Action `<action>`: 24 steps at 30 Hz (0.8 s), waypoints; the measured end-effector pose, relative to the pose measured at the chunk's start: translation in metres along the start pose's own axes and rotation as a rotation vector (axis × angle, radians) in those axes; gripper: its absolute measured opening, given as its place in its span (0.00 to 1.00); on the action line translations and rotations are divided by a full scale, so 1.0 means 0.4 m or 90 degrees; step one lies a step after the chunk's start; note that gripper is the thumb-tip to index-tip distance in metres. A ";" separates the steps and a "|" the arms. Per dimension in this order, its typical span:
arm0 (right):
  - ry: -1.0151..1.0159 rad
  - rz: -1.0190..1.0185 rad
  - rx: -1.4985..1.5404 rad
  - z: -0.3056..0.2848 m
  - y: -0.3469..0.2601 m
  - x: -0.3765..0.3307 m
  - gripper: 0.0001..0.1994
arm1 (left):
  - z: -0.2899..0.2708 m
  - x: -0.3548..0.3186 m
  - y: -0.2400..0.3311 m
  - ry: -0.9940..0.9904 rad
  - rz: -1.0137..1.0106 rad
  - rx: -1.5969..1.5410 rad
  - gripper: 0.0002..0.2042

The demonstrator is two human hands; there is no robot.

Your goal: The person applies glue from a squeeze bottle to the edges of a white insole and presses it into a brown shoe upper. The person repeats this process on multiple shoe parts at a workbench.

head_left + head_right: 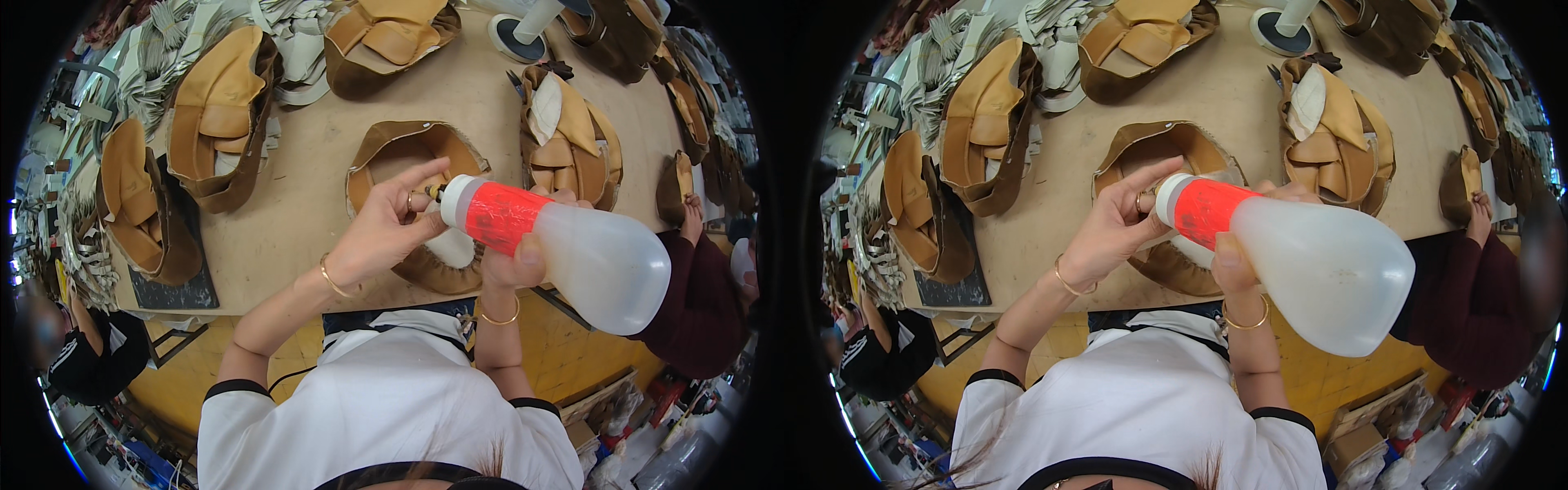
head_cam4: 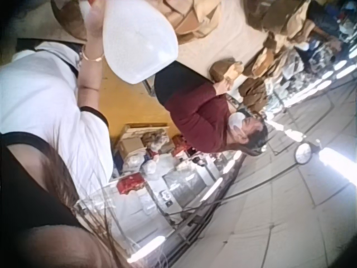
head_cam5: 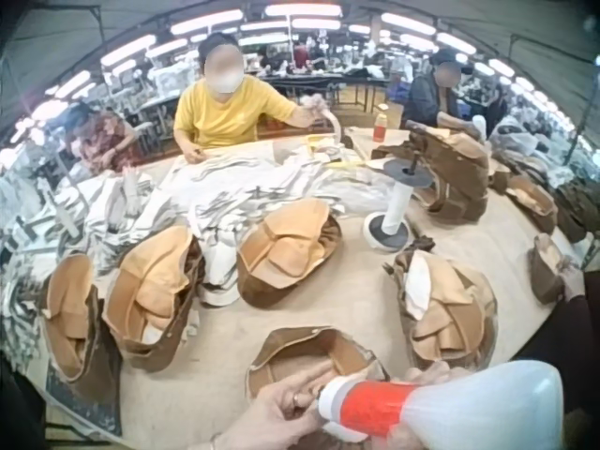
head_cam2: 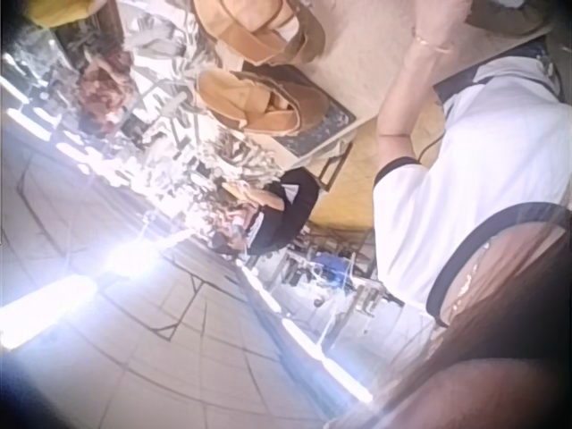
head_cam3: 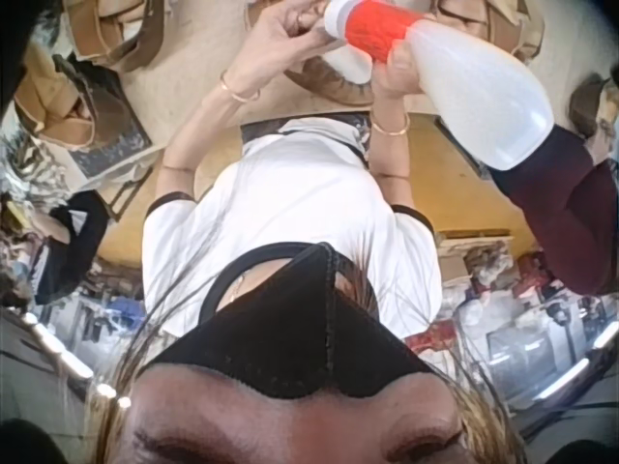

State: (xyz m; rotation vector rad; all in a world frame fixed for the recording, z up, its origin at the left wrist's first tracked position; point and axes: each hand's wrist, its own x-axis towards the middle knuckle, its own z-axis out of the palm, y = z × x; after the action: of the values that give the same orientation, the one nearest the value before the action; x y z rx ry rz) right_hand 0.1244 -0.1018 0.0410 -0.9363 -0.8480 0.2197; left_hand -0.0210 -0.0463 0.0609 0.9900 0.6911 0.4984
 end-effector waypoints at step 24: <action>0.005 0.028 -0.036 -0.023 0.001 0.007 0.34 | -0.005 0.000 0.019 0.018 -0.025 0.029 0.20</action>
State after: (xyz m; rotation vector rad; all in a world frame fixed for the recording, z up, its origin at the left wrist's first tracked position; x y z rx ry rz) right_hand 0.1329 -0.1060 0.0395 -1.0084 -0.8299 0.2312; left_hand -0.0231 -0.0415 0.0669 1.0123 0.7490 0.4651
